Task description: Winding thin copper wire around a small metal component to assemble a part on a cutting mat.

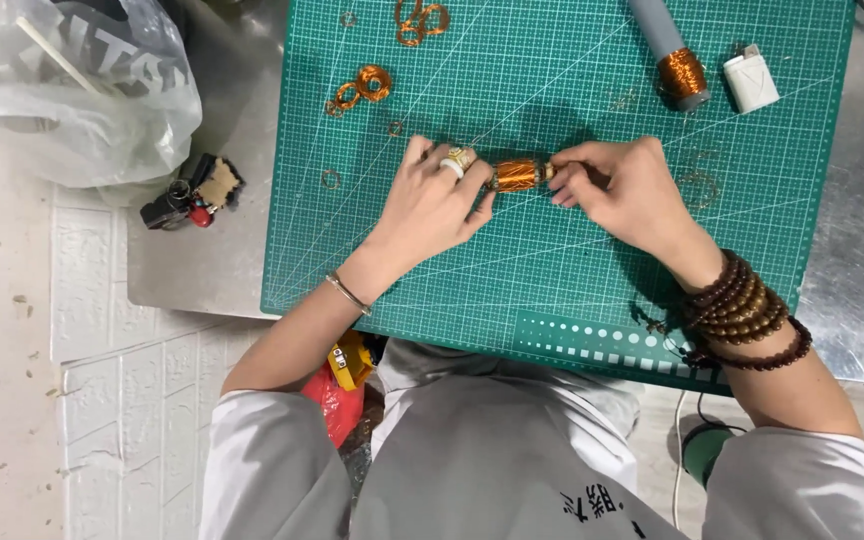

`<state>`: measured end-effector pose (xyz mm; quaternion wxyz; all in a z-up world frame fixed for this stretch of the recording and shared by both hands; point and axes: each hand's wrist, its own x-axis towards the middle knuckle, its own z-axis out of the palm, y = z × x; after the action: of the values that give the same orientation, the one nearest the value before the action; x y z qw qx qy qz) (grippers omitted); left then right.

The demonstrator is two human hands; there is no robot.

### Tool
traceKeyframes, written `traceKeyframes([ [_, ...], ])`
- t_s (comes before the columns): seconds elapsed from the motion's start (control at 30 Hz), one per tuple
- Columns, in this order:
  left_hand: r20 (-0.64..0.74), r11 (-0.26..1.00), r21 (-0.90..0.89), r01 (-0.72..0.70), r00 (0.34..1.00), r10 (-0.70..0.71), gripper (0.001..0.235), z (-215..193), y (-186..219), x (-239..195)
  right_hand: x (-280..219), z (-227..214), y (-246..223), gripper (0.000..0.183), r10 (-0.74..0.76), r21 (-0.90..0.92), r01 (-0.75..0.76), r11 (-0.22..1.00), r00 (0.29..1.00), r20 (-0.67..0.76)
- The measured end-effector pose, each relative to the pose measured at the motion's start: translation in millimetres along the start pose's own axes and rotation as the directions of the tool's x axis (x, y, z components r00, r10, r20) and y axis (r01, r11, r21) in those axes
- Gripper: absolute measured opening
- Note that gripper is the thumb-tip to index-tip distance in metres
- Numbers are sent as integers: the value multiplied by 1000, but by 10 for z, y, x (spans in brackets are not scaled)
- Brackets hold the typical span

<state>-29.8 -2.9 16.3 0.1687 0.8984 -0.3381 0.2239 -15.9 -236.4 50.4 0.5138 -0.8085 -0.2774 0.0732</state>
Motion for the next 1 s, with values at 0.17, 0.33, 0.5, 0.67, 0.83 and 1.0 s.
traceKeyframes([
  [0.17,29,992,130,-1,1000,-3,13,-1,92,-35,42,-44,-239,24,131,222,-140,965,990,53],
  [0.33,-142,977,208,-49,987,80,6,220,53,-136,63,-55,-230,26,233,253,-246,936,969,81],
  [0.5,-179,978,204,-46,980,83,12,242,33,-171,60,-53,-226,25,267,250,-280,927,960,84],
  [0.67,-211,985,166,-44,974,79,12,245,-24,-128,55,-88,-124,24,193,-17,-192,981,977,89],
  [0.83,-47,998,49,-43,998,45,8,200,-91,2,73,-91,5,25,70,-317,-24,948,989,133],
  [1.0,49,994,-103,-22,998,27,12,-28,-173,59,69,-59,169,20,-49,-571,116,812,990,130],
])
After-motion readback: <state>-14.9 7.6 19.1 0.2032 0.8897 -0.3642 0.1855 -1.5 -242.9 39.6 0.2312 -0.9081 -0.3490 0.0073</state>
